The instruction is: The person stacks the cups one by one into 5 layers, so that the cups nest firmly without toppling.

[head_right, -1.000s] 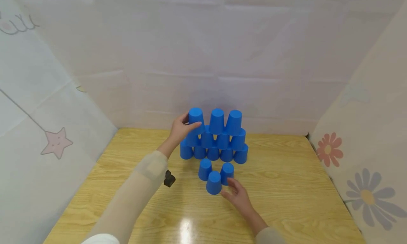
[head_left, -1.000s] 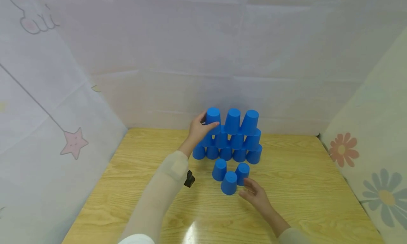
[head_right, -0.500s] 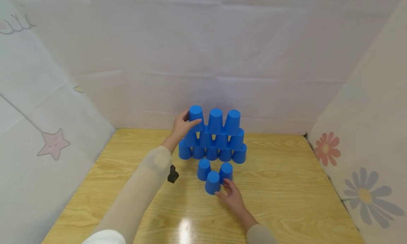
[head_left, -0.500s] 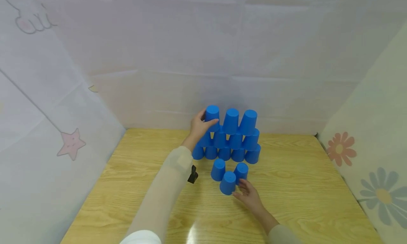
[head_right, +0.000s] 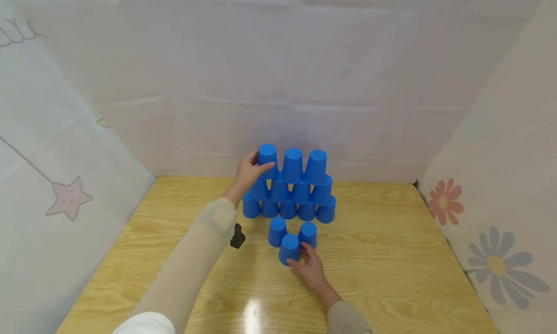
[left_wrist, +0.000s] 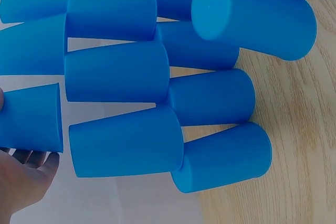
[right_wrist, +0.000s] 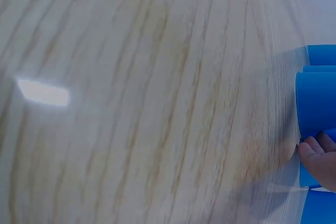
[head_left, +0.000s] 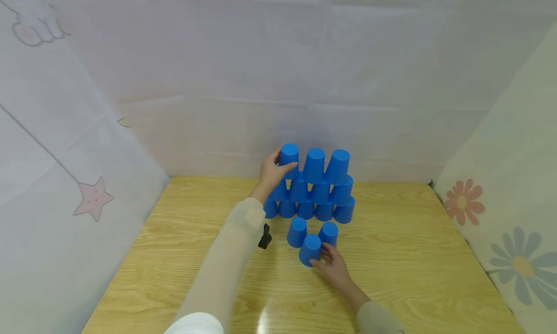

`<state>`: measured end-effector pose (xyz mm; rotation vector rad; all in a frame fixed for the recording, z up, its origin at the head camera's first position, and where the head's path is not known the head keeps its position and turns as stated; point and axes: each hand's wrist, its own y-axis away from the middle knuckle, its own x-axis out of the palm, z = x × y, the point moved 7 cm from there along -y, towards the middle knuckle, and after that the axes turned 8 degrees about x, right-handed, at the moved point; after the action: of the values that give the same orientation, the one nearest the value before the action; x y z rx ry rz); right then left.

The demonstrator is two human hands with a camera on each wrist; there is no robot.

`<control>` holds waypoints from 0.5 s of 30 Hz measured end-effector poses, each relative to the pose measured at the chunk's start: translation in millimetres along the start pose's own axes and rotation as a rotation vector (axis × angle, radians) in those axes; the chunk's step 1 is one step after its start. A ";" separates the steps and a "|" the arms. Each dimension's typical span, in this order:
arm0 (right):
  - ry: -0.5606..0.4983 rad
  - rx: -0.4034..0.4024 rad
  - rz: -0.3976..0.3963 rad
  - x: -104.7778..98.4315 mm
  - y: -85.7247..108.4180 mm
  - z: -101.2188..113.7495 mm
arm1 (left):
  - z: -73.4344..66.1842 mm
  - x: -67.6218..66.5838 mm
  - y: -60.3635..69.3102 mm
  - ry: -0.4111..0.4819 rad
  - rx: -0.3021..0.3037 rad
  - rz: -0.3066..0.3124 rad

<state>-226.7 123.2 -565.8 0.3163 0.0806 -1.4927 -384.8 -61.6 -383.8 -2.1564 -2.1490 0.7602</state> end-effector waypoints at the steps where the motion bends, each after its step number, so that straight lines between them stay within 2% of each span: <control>1: 0.000 0.000 -0.006 1.0 -0.6 -0.2 | 0.3 0.5 -0.1 -0.003 0.001 0.004; 9: 0.040 0.033 -0.023 8.1 0.0 1.5 | 4.1 3.0 0.3 0.005 0.001 0.012; 15: 0.026 -0.011 -0.035 12.3 1.7 9.2 | 3.9 2.3 -0.1 0.012 -0.005 0.006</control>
<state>-225.2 109.1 -559.7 0.3270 0.1160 -1.5225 -386.4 -60.7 -387.9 -2.1657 -2.1420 0.7406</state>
